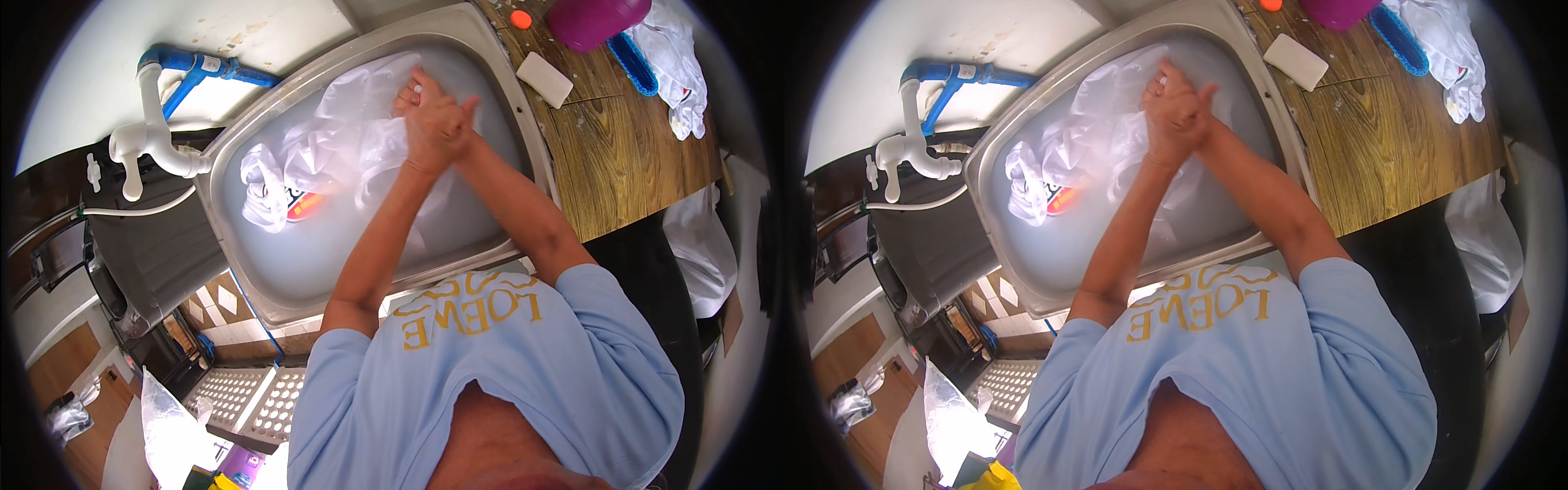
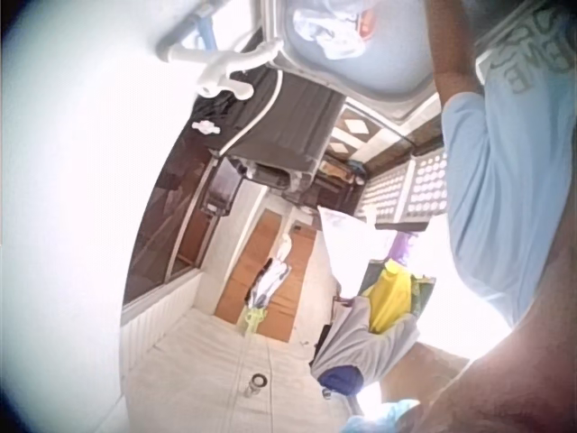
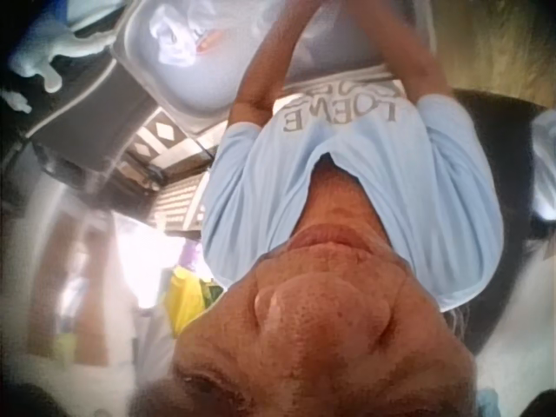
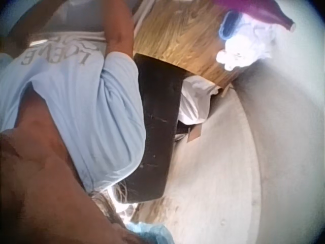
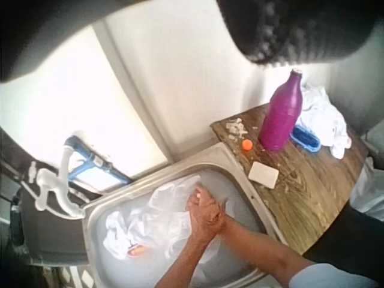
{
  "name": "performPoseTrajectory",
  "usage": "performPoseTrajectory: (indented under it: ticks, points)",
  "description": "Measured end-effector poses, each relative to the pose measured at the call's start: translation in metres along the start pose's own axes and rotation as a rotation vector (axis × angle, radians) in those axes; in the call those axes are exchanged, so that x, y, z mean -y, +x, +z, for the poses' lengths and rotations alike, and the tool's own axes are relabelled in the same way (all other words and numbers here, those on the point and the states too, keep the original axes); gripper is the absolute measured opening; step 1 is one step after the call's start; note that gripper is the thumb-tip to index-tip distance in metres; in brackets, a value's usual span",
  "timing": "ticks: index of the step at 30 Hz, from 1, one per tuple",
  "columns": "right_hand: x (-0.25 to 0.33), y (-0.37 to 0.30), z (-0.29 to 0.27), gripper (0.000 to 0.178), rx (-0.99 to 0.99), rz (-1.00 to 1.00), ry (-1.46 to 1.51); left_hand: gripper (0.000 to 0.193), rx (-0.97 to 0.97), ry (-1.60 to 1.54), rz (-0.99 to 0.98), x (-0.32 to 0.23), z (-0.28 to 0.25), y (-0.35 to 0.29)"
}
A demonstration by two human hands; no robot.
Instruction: The person washes white fabric in a basin of soapy water by hand, scrubbing the material against itself and applying liquid from a purple bottle.
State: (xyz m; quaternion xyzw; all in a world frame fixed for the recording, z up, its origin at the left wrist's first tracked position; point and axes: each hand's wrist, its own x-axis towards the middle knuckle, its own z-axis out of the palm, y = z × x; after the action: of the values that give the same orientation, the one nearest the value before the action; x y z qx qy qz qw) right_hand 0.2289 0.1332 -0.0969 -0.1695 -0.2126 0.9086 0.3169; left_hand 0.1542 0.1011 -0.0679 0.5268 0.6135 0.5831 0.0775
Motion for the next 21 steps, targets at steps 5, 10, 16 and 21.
performPoseTrajectory:
  ticks: [5, 10, 16, 21]
  points:
    - [0.02, -0.008, 0.05, 0.041, -0.334, 0.211, 0.134, 0.048, -0.128, 0.006, -0.409, 0.034, -0.063, 0.027]
    - [0.048, -0.003, 0.025, 0.044, -0.447, 0.134, 0.166, 0.054, 0.097, -0.399, -0.72, 0.002, -0.081, 0.032]
    - [0.046, 0.001, 0.028, 0.027, -0.428, 0.026, -0.25, 0.031, 0.342, -0.306, -0.602, 0.023, -0.097, 0.011]
    - [0.042, -0.005, 0.002, 0.04, -0.37, -0.245, -1.474, 0.026, 0.417, 0.386, -0.253, 0.035, -0.067, -0.012]
